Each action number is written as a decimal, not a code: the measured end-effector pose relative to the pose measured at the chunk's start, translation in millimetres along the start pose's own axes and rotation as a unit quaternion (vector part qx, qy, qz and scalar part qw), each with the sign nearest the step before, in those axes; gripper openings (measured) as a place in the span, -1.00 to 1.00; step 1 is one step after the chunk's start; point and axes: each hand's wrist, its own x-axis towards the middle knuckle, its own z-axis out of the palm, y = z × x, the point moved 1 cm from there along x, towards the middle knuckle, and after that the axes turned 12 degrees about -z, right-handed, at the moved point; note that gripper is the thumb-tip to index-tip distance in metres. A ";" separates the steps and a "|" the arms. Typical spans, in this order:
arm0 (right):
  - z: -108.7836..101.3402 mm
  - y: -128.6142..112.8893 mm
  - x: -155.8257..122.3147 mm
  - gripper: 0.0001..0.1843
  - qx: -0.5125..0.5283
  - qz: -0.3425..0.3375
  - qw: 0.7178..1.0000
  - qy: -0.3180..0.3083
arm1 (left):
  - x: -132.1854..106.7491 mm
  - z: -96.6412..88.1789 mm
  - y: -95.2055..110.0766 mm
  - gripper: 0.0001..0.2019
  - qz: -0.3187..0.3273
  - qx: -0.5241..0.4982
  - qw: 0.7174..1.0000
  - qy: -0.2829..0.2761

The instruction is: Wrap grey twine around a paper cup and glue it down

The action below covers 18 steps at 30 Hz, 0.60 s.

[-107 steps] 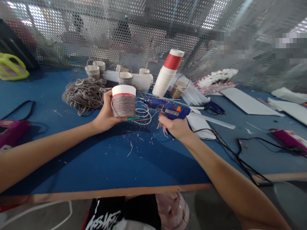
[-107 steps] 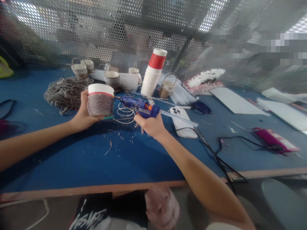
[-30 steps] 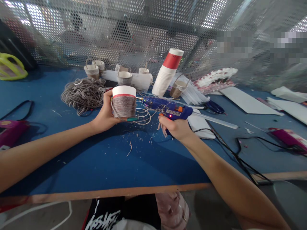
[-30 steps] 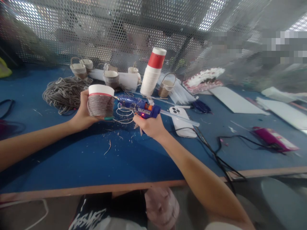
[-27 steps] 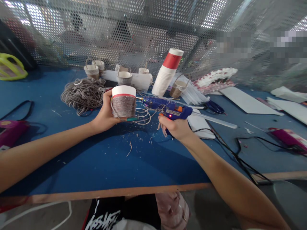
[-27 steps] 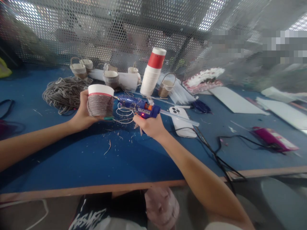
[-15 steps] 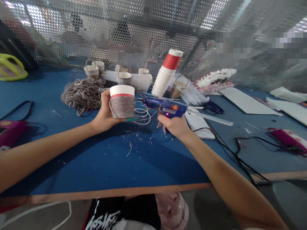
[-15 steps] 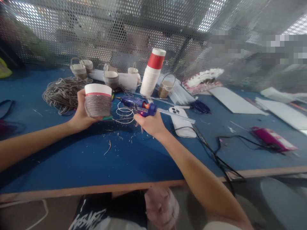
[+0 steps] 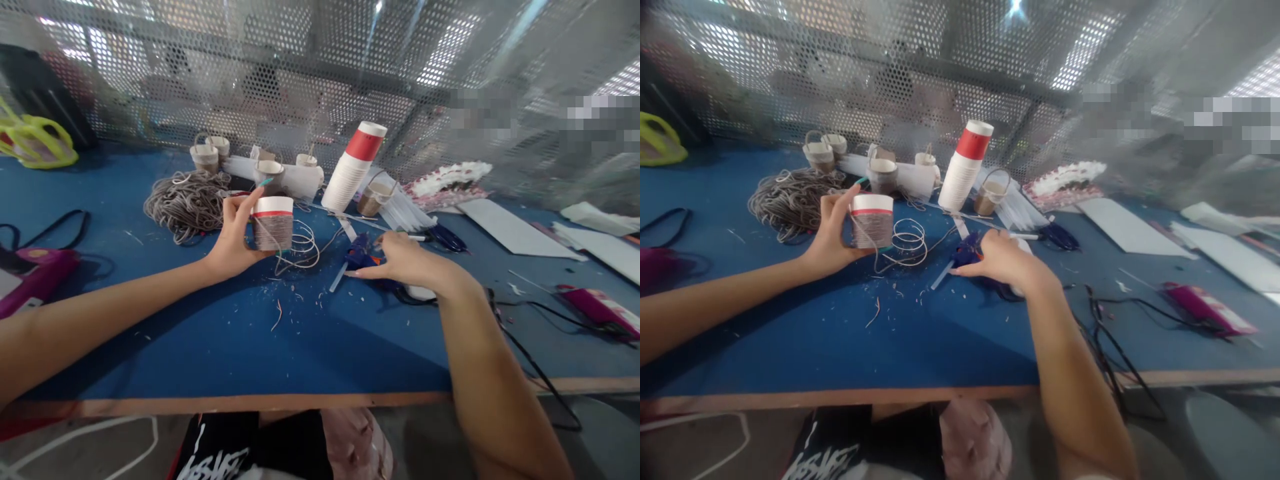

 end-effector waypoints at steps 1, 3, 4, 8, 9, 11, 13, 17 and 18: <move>-1.0 -11.3 -2.0 -0.28 -0.063 0.039 0.997 -0.015 | -0.5 0.2 1.7 0.10 0.002 0.016 1.000 0.007; 4.7 -43.4 -6.1 -0.32 -0.079 0.038 0.996 0.025 | -1.0 0.6 3.9 0.09 0.007 0.031 0.999 0.022; 12.7 -61.0 -8.3 -0.37 -0.050 0.021 0.998 0.038 | -1.1 0.8 4.4 0.07 0.008 0.033 0.999 0.028; 66.1 -110.7 -17.5 -0.45 0.145 0.026 0.989 -0.007 | -1.3 0.5 4.5 0.05 0.003 0.024 0.999 0.036; 79.4 -115.6 -18.9 -0.43 0.178 0.037 0.983 -0.005 | -1.4 0.3 4.7 0.05 0.003 0.021 0.999 0.038; 100.2 -118.5 -19.1 -0.41 0.202 0.043 0.978 0.008 | -2.0 0.1 5.5 0.03 0.003 0.017 0.999 0.045; 111.3 -116.9 -15.5 -0.43 0.188 0.022 0.981 0.037 | -2.9 0.3 6.8 -0.01 0.004 0.021 0.998 0.052; 113.3 -114.5 -4.1 -0.59 0.150 -0.027 0.983 0.099 | -3.8 1.4 8.1 -0.03 -0.024 0.034 0.998 0.051; 111.8 -114.6 -2.1 -0.61 0.156 -0.037 0.981 0.113 | -3.7 1.6 8.0 -0.04 -0.035 0.038 0.997 0.050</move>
